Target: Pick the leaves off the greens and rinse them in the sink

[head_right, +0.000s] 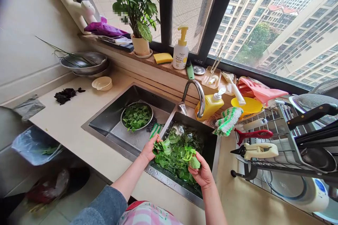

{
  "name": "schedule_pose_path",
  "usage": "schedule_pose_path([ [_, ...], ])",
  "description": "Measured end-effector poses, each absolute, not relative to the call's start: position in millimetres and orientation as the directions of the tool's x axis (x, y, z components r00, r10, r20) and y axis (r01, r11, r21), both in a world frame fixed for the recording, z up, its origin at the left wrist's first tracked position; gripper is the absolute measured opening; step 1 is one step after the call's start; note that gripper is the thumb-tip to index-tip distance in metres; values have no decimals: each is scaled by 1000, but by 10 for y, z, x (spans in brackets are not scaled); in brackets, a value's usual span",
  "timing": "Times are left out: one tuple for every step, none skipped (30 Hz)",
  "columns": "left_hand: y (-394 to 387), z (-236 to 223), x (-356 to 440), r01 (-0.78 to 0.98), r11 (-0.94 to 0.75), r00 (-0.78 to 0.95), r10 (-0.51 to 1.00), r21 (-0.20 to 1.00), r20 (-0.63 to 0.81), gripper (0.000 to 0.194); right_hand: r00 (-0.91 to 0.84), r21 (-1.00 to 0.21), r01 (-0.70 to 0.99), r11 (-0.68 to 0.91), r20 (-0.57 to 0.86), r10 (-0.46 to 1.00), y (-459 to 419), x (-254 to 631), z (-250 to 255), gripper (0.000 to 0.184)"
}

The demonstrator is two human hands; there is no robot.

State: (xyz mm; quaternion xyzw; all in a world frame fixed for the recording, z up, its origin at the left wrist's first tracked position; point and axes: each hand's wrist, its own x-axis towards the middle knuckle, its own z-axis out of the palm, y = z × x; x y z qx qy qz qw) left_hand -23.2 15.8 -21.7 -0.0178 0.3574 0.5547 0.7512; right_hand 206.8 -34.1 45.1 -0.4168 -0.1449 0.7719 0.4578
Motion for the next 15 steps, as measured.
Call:
schedule_pose_path([
  [134, -226, -207, -777, 415, 117, 834, 474, -539, 27, -267, -525, -658, -539, -507, 819, -343, 2062, 412, 22],
  [102, -226, -172, -687, 444, 125, 852, 576, -508, 27, -299, -451, -716, -533, -492, 818, -345, 2047, 374, 21],
  [65, -214, -130, -584, 465, 153, 868, 665, -473, 26, -327, -387, -758, -525, -470, 820, -346, 2023, 339, 20],
  [27, -189, -84, -482, 479, 193, 875, 734, -444, 25, -353, -336, -787, -518, -444, 823, -346, 1992, 309, 20],
  [-6, -152, -40, -401, 477, 233, 879, 782, -416, 23, -378, -295, -803, -517, -419, 826, -344, 1956, 284, 20],
  [-32, -105, -3, -348, 461, 261, 884, 816, -388, 21, -405, -258, -811, -524, -397, 823, -339, 1919, 268, 21],
  [-47, -51, 24, -324, 438, 278, 891, 838, -359, 20, -440, -218, -811, -542, -383, 812, -332, 1883, 258, 23],
  [-52, 6, 39, -317, 414, 285, 900, 853, -331, 20, -481, -169, -805, -568, -375, 793, -324, 1849, 256, 25],
  [-48, 61, 42, -317, 392, 293, 907, 864, -304, 21, -526, -113, -793, -599, -371, 765, -314, 1819, 259, 27],
  [-37, 111, 35, -316, 373, 308, 910, 872, -278, 22, -569, -55, -776, -629, -371, 734, -304, 1794, 266, 29],
  [-24, 154, 20, -312, 358, 334, 908, 880, -252, 23, -607, 0, -756, -654, -371, 702, -295, 1772, 274, 30],
  [-11, 188, 3, -304, 346, 368, 902, 888, -225, 25, -637, 47, -740, -671, -371, 676, -288, 1754, 281, 31],
  [0, 214, -14, -295, 331, 404, 893, 896, -197, 27, -658, 83, -727, -682, -368, 657, -283, 1736, 286, 32],
  [7, 231, -28, -288, 311, 432, 886, 906, -168, 30, -673, 111, -718, -687, -362, 645, -281, 1720, 287, 33],
  [9, 241, -36, -283, 289, 452, 881, 915, -138, 34, -686, 135, -710, -692, -354, 635, -282, 1703, 284, 33],
])
